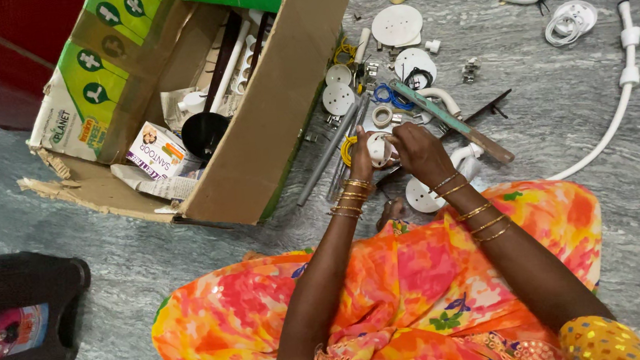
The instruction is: The person sits on the floor and assembles small electrical components, including sockets and wires, using their hands. They pick up parts, connect them, and place them back down, working with various items scattered around a cardboard box.
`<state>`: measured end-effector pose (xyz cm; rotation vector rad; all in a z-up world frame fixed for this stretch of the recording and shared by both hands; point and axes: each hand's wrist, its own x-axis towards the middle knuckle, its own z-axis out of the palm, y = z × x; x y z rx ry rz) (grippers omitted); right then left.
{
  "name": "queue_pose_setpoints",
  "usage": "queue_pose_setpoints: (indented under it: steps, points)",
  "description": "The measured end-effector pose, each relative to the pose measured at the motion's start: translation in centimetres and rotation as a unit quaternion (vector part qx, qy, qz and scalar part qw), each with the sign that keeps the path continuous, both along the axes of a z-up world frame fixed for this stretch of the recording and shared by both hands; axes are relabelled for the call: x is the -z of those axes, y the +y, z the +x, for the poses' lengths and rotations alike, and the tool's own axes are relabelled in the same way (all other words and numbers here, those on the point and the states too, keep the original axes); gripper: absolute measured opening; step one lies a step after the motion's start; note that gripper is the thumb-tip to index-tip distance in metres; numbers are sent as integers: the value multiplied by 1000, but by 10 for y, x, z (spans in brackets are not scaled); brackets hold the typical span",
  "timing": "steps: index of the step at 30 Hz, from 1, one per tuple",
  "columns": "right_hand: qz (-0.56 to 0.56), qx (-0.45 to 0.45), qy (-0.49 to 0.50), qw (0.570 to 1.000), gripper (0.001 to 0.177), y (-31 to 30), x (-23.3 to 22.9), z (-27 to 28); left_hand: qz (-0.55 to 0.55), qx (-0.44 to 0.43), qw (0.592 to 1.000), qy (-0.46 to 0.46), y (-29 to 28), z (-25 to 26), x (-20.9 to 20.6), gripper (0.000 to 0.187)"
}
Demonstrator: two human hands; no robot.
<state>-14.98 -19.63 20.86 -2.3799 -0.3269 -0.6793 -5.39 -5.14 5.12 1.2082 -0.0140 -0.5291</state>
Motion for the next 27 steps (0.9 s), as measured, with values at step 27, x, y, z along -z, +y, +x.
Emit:
queue_pose_setpoints:
  steps: [27]
  points:
    - [89, -21, 103, 991, 18, -5, 10, 3, 220, -135, 921, -293, 2, -20, -74, 63]
